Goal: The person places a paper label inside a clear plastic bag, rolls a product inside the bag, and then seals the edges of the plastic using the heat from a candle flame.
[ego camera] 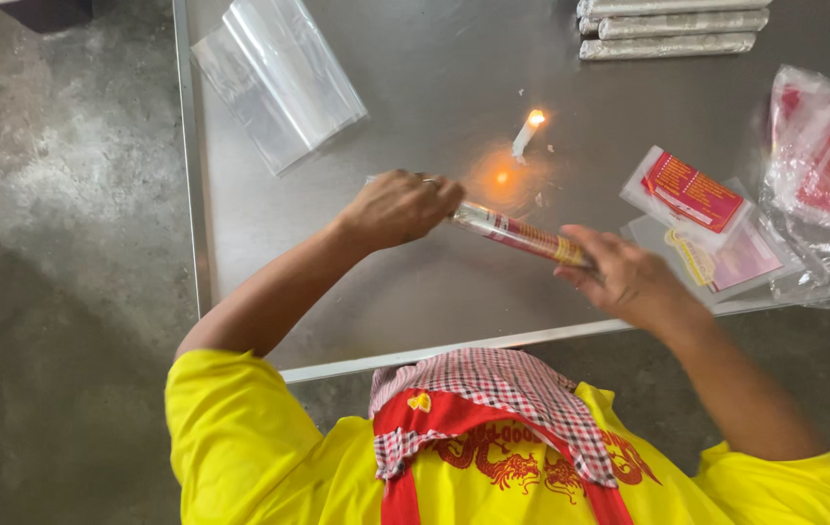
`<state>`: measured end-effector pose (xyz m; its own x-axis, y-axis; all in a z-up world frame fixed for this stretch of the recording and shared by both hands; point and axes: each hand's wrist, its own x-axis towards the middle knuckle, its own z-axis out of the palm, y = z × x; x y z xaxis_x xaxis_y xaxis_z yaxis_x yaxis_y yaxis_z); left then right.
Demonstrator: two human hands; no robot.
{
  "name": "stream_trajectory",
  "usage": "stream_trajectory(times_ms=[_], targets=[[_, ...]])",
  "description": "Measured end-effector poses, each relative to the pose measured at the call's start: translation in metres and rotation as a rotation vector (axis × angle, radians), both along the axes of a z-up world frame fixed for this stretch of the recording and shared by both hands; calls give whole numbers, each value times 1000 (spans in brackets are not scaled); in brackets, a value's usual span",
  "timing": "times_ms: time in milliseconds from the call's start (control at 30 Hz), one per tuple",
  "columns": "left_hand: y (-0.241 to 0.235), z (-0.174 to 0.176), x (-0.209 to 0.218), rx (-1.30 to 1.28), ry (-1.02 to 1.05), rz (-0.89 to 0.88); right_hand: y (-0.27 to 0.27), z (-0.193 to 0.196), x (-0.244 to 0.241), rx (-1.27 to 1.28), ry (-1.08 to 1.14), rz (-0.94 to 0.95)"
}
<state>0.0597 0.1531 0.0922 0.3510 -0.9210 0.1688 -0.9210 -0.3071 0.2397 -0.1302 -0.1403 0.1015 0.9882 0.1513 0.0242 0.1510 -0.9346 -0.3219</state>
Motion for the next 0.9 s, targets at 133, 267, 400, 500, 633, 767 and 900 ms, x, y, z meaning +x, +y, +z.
stream_trajectory(times_ms=[133,267,400,500,633,767,900], targets=[[48,-15,4,62,293,25,-16,16,-5,45,89,-119],[85,-24,2,323,1489,133,-33,11,-11,-116,-422,273],[92,-22,-47,31,429,245,-62,-18,15,209,214,-163],[88,-38,-39,-137,-218,-173,-66,-21,32,491,548,-355],[91,-48,-5,-168,616,427,-33,-3,-7,144,-305,164],[79,-14,-30,-149,546,304,-52,-28,13,-84,2,-3],[75,-13,-27,-230,-352,-149,-63,-46,16,806,811,-598]])
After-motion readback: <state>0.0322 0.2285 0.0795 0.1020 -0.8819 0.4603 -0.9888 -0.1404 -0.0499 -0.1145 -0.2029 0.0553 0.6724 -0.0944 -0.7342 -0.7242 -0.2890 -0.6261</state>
